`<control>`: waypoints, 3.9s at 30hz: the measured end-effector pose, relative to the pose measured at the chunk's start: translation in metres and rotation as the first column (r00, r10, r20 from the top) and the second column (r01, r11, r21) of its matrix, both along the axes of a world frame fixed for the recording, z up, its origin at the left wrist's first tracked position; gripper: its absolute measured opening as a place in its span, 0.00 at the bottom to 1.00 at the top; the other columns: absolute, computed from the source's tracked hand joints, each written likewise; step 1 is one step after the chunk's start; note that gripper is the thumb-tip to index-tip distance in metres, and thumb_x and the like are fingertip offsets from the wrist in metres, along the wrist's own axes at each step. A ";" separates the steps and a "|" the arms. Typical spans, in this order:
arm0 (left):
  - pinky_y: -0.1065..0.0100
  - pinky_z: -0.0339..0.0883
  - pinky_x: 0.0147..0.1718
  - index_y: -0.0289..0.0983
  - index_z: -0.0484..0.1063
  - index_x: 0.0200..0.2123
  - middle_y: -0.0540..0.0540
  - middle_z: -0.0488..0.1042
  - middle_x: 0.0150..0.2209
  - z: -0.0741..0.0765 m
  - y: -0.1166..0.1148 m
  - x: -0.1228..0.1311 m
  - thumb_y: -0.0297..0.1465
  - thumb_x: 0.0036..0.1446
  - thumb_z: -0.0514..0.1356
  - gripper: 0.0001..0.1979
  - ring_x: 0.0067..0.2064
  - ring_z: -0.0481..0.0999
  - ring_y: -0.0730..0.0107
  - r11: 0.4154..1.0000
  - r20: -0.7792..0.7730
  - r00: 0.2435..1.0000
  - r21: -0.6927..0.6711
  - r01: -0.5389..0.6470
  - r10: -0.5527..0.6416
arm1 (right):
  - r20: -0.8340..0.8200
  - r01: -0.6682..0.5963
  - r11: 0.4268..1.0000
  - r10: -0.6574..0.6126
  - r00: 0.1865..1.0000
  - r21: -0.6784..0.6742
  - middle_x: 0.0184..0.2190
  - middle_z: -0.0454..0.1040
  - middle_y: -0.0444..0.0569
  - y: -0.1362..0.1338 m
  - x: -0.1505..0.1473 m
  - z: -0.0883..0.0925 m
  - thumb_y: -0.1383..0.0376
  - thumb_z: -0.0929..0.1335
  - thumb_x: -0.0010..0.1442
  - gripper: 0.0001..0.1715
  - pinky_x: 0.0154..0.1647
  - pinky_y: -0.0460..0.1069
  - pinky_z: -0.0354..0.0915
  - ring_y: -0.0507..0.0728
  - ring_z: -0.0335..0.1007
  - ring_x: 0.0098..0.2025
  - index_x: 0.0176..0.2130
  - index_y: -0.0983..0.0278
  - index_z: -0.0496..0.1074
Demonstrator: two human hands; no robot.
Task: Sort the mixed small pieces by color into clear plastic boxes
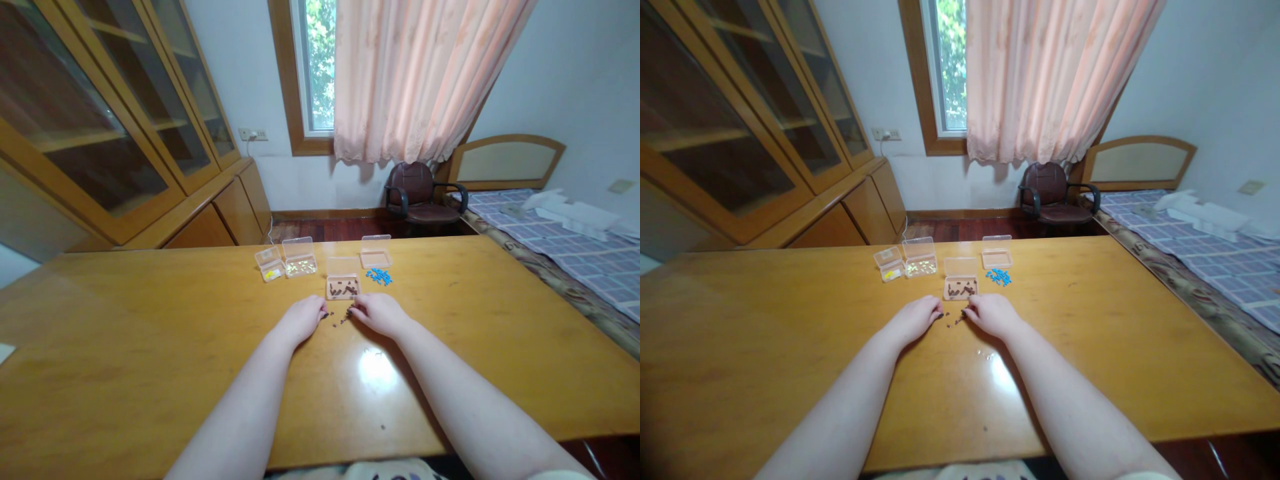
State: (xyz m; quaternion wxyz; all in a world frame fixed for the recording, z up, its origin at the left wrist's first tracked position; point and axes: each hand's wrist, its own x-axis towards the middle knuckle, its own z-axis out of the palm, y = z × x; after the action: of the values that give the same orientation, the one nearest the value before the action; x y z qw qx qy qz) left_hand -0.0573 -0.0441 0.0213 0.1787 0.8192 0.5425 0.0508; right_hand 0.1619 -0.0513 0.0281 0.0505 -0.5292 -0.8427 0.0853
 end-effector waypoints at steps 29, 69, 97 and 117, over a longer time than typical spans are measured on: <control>0.68 0.66 0.40 0.42 0.73 0.37 0.48 0.74 0.40 0.009 -0.010 0.015 0.30 0.59 0.53 0.08 0.39 0.74 0.67 0.981 -0.007 0.991 0.144 0.131 -0.132 | -0.265 -0.159 0.987 0.162 0.951 0.033 0.35 0.79 0.47 0.007 0.004 -0.017 0.65 0.65 0.60 0.11 0.37 0.45 0.62 0.54 0.73 0.36 0.38 0.59 0.77; 0.68 0.64 0.41 0.38 0.70 0.39 0.45 0.73 0.40 0.001 0.003 0.028 0.32 0.62 0.51 0.09 0.41 0.72 0.66 0.975 0.143 0.983 0.169 -0.143 0.119 | -0.111 -0.235 0.970 0.240 0.964 0.057 0.33 0.79 0.48 0.006 -0.004 -0.013 0.66 0.65 0.58 0.11 0.35 0.45 0.61 0.54 0.73 0.34 0.36 0.59 0.78; 0.62 0.67 0.40 0.37 0.74 0.36 0.40 0.76 0.38 0.008 -0.009 0.023 0.32 0.60 0.52 0.11 0.40 0.76 0.59 0.994 -0.195 0.978 0.097 -0.056 0.074 | -0.099 -0.097 0.992 0.105 0.990 0.081 0.33 0.79 0.47 0.009 0.006 -0.011 0.60 0.65 0.59 0.12 0.32 0.46 0.59 0.54 0.73 0.34 0.35 0.58 0.78; 0.64 0.66 0.40 0.37 0.73 0.37 0.41 0.75 0.38 -0.001 -0.008 0.025 0.28 0.60 0.50 0.11 0.40 0.74 0.62 0.996 -0.115 0.993 0.093 0.010 0.001 | -0.059 -0.096 0.993 0.099 0.993 0.063 0.32 0.78 0.49 0.004 -0.010 -0.015 0.64 0.64 0.59 0.11 0.34 0.45 0.61 0.54 0.72 0.33 0.35 0.60 0.78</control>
State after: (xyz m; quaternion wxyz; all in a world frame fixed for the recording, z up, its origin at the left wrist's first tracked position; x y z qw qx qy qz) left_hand -0.0319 -0.0524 0.0199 0.1086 0.8296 0.5469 0.0285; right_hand 0.1516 -0.0478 0.0133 0.0883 -0.4827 -0.8677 0.0790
